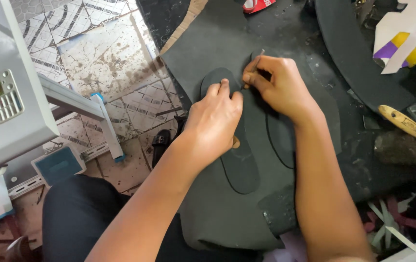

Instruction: The recorder is tracing the outline of a shoe insole onto a piece of material using a thin metal tool.

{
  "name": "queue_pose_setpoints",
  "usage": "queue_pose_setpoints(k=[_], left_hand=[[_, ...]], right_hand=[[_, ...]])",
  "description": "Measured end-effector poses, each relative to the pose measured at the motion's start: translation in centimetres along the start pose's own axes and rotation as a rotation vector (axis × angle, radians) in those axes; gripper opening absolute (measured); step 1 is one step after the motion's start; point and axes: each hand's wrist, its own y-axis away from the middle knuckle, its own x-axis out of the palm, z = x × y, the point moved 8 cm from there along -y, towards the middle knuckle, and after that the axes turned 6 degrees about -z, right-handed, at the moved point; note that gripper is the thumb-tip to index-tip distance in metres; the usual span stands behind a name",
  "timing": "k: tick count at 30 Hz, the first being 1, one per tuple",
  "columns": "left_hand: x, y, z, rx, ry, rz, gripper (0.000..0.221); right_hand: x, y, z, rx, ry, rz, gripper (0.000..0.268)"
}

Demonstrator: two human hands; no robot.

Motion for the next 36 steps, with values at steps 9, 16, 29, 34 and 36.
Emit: queue_pose_setpoints(k=[9, 16, 29, 34, 36], left_hand=[[-0.2, 1.0, 0.4, -0.004, -0.014, -0.026, 0.082], [1.2, 0.9, 0.3, -0.006, 0.011, -0.070, 0.081], [1.6, 0.4, -0.9, -0.089, -0.077, 0.018, 0.090], [2.8, 0.0, -1.1, -0.126, -0.127, 0.038, 0.091], [2.9, 0.3, -1.1, -0.144, -0.121, 0.080, 0.084]], right_hand=[[1.9, -3.8, -1.2, -0.117, 0.037, 0.006, 0.006], [2.5, -5.0, -2.2, -0.150, 0.103, -0.025, 0.006], [4.5, -6.6, -0.6, -0.268, 0.119, 0.038, 0.008], [5.4, -6.8, 0.6, -0.344, 0.171, 0.107, 0.008], [5.9, -6.8, 1.0, -0.354, 0.220, 0.138, 0.007]])
